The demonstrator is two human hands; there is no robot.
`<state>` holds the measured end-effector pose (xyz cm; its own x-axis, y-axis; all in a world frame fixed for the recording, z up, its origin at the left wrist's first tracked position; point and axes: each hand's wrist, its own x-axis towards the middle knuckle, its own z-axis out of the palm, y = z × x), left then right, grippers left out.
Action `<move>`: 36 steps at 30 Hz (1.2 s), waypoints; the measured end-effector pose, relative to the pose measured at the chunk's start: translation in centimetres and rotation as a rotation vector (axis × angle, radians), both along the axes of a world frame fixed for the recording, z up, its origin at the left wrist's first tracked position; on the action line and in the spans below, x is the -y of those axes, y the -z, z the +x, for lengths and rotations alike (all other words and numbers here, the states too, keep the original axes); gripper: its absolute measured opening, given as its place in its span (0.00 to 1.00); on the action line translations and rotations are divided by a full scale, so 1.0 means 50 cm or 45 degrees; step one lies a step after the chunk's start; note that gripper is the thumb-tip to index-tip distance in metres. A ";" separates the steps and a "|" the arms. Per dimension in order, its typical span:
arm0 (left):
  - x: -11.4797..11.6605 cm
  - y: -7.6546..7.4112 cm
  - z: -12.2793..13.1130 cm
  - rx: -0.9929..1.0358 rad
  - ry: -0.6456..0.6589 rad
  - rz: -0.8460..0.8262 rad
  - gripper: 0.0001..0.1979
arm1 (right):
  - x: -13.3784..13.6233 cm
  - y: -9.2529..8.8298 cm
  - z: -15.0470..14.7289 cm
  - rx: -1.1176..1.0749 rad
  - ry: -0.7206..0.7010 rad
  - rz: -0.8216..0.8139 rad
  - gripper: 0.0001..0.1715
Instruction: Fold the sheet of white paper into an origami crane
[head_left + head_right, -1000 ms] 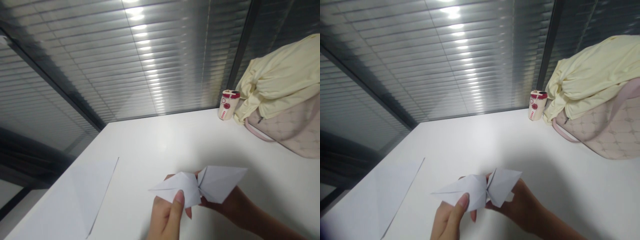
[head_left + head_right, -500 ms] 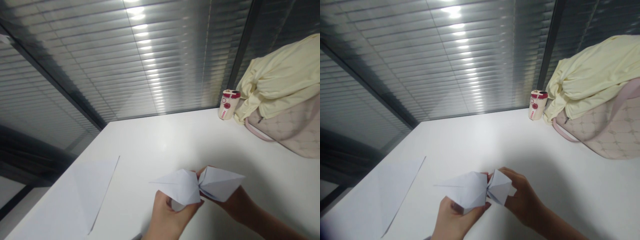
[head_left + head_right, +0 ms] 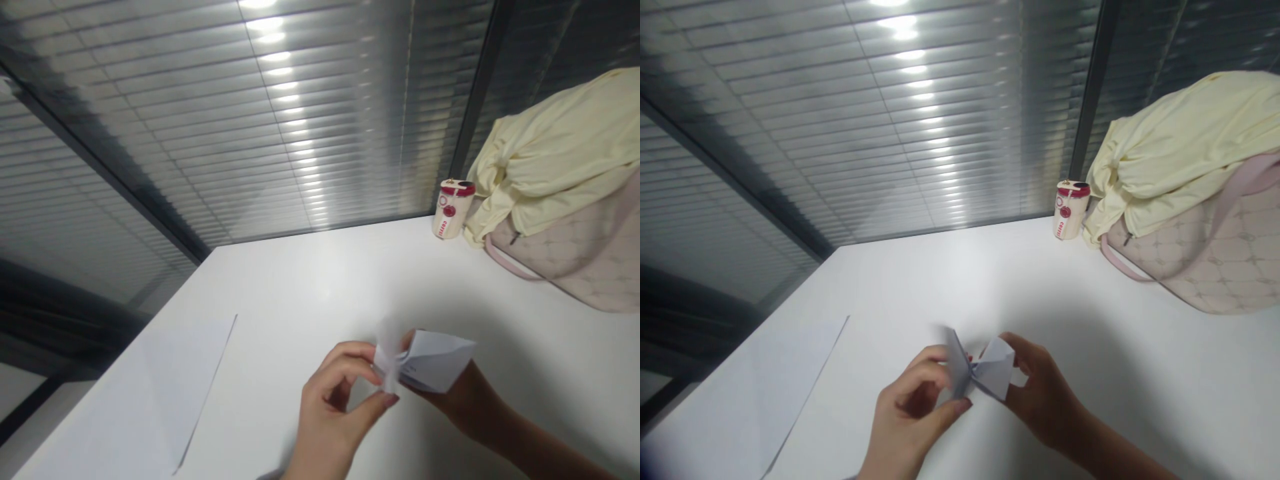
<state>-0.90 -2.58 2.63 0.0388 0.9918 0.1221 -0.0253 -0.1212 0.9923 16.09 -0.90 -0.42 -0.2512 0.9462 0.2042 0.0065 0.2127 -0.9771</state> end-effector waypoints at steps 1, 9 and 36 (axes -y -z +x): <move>-0.002 -0.001 -0.001 0.031 0.011 0.062 0.05 | 0.000 0.002 0.000 0.005 0.016 -0.002 0.06; -0.010 0.008 -0.011 0.076 0.078 0.101 0.06 | 0.001 -0.013 -0.001 0.004 -0.006 0.029 0.07; -0.012 0.023 -0.009 0.592 0.464 -0.610 0.15 | -0.036 0.013 0.016 -0.634 -0.318 -0.371 0.16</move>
<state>-1.34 -1.99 1.46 0.4236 0.8748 -0.2350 -0.4097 0.4164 0.8116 16.88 0.88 -1.06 -0.4129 0.9057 0.0960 -0.4800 -0.1269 -0.8680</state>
